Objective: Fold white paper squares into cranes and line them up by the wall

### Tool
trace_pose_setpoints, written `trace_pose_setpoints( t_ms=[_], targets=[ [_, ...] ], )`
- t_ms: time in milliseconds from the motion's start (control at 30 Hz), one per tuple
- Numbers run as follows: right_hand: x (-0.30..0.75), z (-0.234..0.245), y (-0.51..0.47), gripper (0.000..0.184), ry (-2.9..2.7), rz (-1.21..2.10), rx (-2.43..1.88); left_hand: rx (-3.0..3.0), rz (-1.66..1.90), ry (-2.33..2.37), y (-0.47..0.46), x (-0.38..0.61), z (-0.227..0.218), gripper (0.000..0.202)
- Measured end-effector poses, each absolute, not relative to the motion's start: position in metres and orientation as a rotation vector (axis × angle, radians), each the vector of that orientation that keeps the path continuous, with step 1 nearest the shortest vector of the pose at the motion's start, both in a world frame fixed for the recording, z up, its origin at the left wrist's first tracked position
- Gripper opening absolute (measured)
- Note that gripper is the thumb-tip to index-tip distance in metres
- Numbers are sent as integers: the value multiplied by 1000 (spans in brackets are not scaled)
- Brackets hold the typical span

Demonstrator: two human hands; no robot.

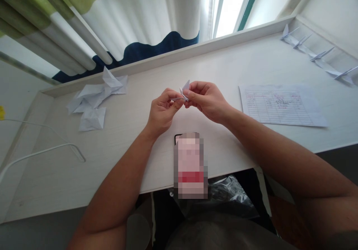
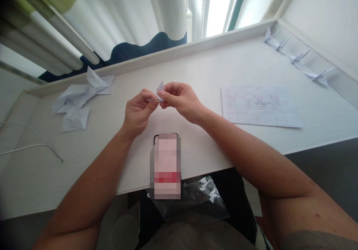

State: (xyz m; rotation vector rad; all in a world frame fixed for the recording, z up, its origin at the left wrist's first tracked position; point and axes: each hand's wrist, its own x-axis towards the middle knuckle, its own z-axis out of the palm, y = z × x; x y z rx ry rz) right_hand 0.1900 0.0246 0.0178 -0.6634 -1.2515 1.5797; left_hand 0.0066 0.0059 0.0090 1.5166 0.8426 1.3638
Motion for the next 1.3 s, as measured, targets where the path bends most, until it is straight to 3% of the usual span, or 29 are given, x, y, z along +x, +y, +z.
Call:
trace_pose_setpoints(
  t_ms=[333, 500, 900, 1200, 1300],
  targets=[
    [189, 16, 24, 52, -1249, 1580, -648, 1468, 1460, 918, 8, 7, 2, 47],
    [191, 16, 22, 50, -1299, 1638, -622, 1383, 1271, 803, 10, 0, 3, 50],
    [194, 16, 25, 47, -1330, 1483, -661, 1508, 1235, 762, 11, -9, 4, 32],
    [202, 22, 22, 18, -1459, 1369, -611, 1634, 1330, 802, 10, -11, -7, 25],
    [202, 19, 23, 17, -1476, 1328, -584, 1652, 1377, 865, 9, -9, -7, 27]
  ],
)
